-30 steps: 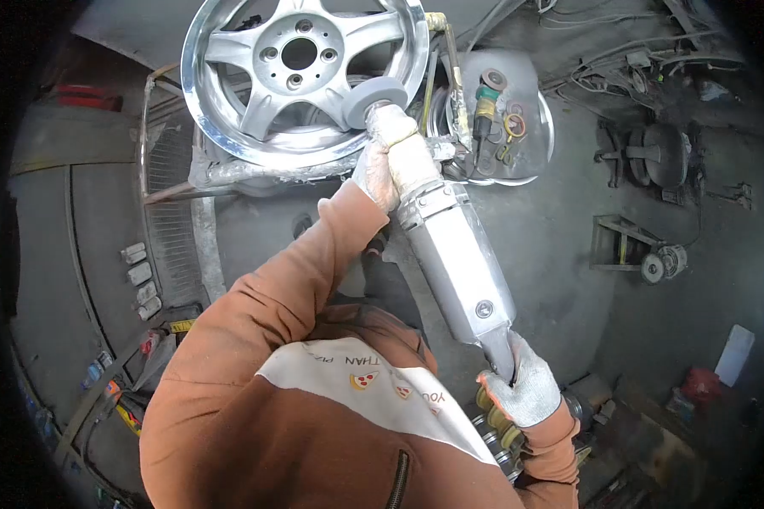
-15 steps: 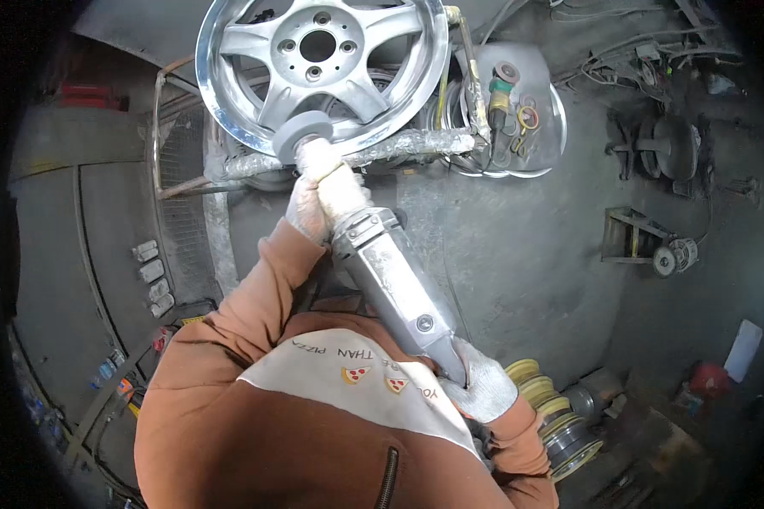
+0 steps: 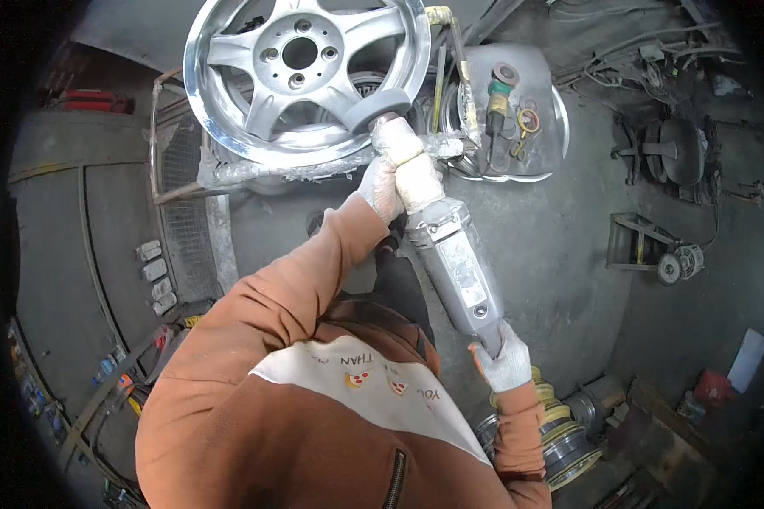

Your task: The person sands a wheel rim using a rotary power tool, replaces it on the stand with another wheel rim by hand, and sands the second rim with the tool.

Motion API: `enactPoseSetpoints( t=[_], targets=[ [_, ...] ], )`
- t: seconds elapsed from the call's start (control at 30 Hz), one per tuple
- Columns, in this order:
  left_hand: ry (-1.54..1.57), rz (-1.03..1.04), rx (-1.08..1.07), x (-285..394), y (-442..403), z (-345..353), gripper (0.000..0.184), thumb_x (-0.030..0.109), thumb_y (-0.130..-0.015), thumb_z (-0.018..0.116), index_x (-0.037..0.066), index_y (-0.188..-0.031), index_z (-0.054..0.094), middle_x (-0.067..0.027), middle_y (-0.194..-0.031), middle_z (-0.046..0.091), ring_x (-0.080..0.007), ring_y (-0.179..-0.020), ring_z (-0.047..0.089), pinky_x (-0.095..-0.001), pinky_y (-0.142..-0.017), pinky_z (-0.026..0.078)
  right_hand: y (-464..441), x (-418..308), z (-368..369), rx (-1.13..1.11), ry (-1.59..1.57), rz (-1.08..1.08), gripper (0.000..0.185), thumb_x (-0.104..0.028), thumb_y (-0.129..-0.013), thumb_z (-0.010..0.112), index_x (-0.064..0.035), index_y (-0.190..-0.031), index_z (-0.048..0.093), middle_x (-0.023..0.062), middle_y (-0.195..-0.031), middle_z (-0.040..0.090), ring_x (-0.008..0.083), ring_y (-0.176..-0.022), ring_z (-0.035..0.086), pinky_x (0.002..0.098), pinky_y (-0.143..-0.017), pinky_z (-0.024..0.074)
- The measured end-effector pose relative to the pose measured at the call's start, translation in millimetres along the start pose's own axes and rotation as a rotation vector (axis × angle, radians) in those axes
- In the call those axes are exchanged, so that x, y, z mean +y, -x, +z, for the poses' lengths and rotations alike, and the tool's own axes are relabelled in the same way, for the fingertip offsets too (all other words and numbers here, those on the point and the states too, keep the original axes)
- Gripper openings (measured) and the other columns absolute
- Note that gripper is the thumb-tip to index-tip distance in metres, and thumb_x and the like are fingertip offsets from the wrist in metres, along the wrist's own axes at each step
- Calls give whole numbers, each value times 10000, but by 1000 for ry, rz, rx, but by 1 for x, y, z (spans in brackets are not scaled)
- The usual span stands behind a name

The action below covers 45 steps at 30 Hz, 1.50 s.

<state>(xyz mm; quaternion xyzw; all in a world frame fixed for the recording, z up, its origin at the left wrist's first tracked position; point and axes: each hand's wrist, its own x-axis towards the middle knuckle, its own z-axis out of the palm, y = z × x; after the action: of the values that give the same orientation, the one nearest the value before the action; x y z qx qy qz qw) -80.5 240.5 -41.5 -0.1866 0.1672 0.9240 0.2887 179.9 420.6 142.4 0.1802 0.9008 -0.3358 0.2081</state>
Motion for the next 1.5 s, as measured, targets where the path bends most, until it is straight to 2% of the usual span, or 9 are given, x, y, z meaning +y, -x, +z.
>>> enactPoseSetpoints(
  t=[0.17, 0.4, 0.7, 0.83, 0.93, 1.0, 1.03, 1.3, 1.5],
  targets=[
    [-93, 236, 23, 3, 31, -41, 191, 186, -901, 632, 43, -1021, 592, -124, -908, 655, -283, -819, 661, -449, -760, 569, -18, 20, 20, -149, -76, 61, 341, -160, -765, 718, -8, -1054, 618, 231, -910, 673, 404, -872, 666, 411, -740, 530],
    [-32, 140, 206, 44, 98, -29, 148, 124, -855, 677, 92, -968, 586, -67, -809, 609, -224, -712, 627, -383, -661, 557, -40, 21, 36, -312, -38, -104, 353, -160, -772, 701, -36, -1092, 617, 242, -944, 659, 442, -918, 636, 433, -767, 526],
    [32, 137, 71, -9, -7, -2, 278, 88, -772, 755, 95, -1001, 598, -16, -871, 616, -143, -782, 619, -307, -708, 527, -56, 62, -3, -104, -18, 4, 316, -150, -747, 723, 1, -997, 602, 205, -811, 667, 391, -775, 668, 394, -696, 533],
    [-41, 231, 35, -18, -13, 10, 150, 136, -864, 679, 57, -949, 585, -89, -806, 636, -240, -728, 653, -398, -697, 572, -62, 33, -20, -174, 15, 266, 296, -133, -752, 714, 6, -986, 596, 191, -807, 673, 358, -761, 679, 393, -701, 536],
    [-124, 295, 110, -16, 6, -19, 189, 140, -836, 708, 53, -957, 593, -98, -839, 648, -247, -740, 658, -403, -694, 574, -64, 67, 1, -187, -97, 199, 312, -143, -746, 722, -16, -1015, 629, 129, -707, 656, 212, -566, 638, 339, -568, 514],
    [-118, 354, 170, -15, 21, -51, 203, 139, -825, 719, 55, -963, 596, -101, -841, 648, -252, -737, 657, -401, -693, 575, -69, 91, 18, -177, 15, -147, 355, -160, -745, 731, -12, -1049, 625, 187, -834, 687, 327, -756, 693, 377, -693, 532],
    [-120, 378, 209, -13, 31, -61, 208, 138, -821, 723, 57, -965, 597, -101, -840, 647, -254, -735, 656, -400, -692, 575, -70, 73, 19, -279, -127, -46, 383, -169, -743, 735, -10, -1073, 622, 227, -931, 684, 401, -922, 670, 404, -770, 523],
    [-118, 378, 294, -8, 49, -52, 189, 123, -817, 721, 60, -952, 604, -99, -825, 644, -253, -726, 655, -398, -686, 575, -84, 83, 22, -339, -40, -107, 308, -115, -776, 695, -18, -1061, 631, 241, -937, 676, 419, -946, 656, 410, -776, 527],
    [-108, 364, 127, -32, -4, 8, 196, 104, -831, 715, 59, -974, 588, -70, -825, 636, -192, -710, 645, -342, -663, 562, -92, 102, -19, -178, -124, 36, 218, -39, -761, 666, 2, -972, 630, 74, -766, 671, 134, -679, 626, 302, -655, 515]
  ],
)
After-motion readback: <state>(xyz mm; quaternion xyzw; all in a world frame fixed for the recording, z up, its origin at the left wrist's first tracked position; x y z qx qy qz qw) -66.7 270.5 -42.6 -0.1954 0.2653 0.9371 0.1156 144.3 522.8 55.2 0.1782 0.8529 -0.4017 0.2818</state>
